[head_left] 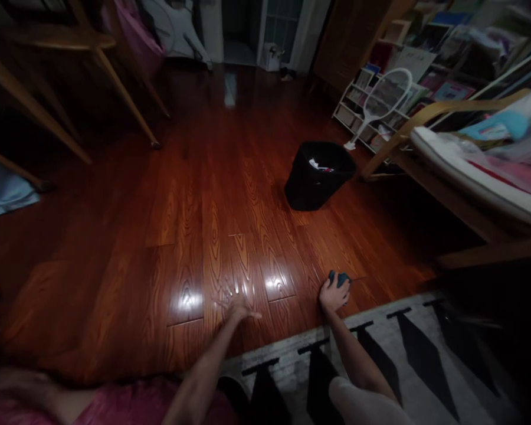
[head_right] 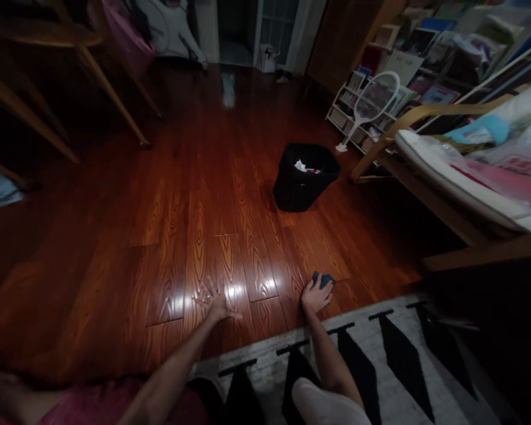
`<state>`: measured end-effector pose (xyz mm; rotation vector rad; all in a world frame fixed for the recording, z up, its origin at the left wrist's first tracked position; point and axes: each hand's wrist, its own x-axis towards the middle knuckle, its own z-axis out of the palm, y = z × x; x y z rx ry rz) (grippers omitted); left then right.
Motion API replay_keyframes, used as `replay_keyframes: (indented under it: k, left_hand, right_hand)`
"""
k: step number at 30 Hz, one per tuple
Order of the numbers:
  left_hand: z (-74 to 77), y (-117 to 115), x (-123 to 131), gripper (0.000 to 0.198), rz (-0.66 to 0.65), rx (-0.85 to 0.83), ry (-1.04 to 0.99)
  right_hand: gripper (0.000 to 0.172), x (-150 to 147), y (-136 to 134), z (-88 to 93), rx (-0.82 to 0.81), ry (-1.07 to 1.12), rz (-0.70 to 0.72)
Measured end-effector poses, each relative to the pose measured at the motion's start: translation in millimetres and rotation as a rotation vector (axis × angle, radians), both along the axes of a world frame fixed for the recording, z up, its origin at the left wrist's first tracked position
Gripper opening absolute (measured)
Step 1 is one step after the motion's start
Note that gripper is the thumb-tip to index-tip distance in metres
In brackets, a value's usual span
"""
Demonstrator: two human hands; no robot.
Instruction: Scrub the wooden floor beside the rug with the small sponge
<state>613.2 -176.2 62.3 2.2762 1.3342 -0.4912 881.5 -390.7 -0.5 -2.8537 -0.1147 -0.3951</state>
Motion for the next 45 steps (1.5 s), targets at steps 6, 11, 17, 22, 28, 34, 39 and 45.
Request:
replay_keyframes:
  k: [6, 11, 17, 22, 28, 34, 39, 45]
  left_hand:
    - [13.2, 0, -22, 0.123, -0.134, 0.008, -0.131]
    - [17.2, -1, -70, 0.108, -0.258, -0.088, -0.298]
    - [25.5, 7, -110, 0.089, -0.353, -0.183, -0.321]
    - [31.2, 19, -139, 0.088, -0.329, -0.268, -0.289]
    - [41.1, 18, -161, 0.102, -0.219, -0.338, -0.231]
    - [61.5, 17, -175, 0.103, -0.134, -0.305, -0.239]
    - [77.9, 11, -202, 0.099, -0.087, -0.240, -0.246]
    - [86.6, 9, -222, 0.091, -0.086, -0.140, -0.277]
  right_hand:
    - [0.057, -107, 65, 5.8, -0.028, 0.074, 0.349]
    - [0.057, -182, 97, 4.0, -0.093, 0.120, 0.706]
    - [0.053, -181, 90, 8.1, -0.132, 0.156, 1.078]
    - [0.055, -116, 63, 8.3, -0.058, 0.145, 1.044]
    - [0.065, -165, 99, -5.5, 0.272, 0.015, 0.243]
    - [0.061, -289, 158, 5.4, 0.125, 0.115, 0.678]
    - [0.056, -308, 156, 12.0, -0.054, 0.222, 1.363]
    - [0.055, -208, 118, 6.3, -0.045, 0.191, 1.299]
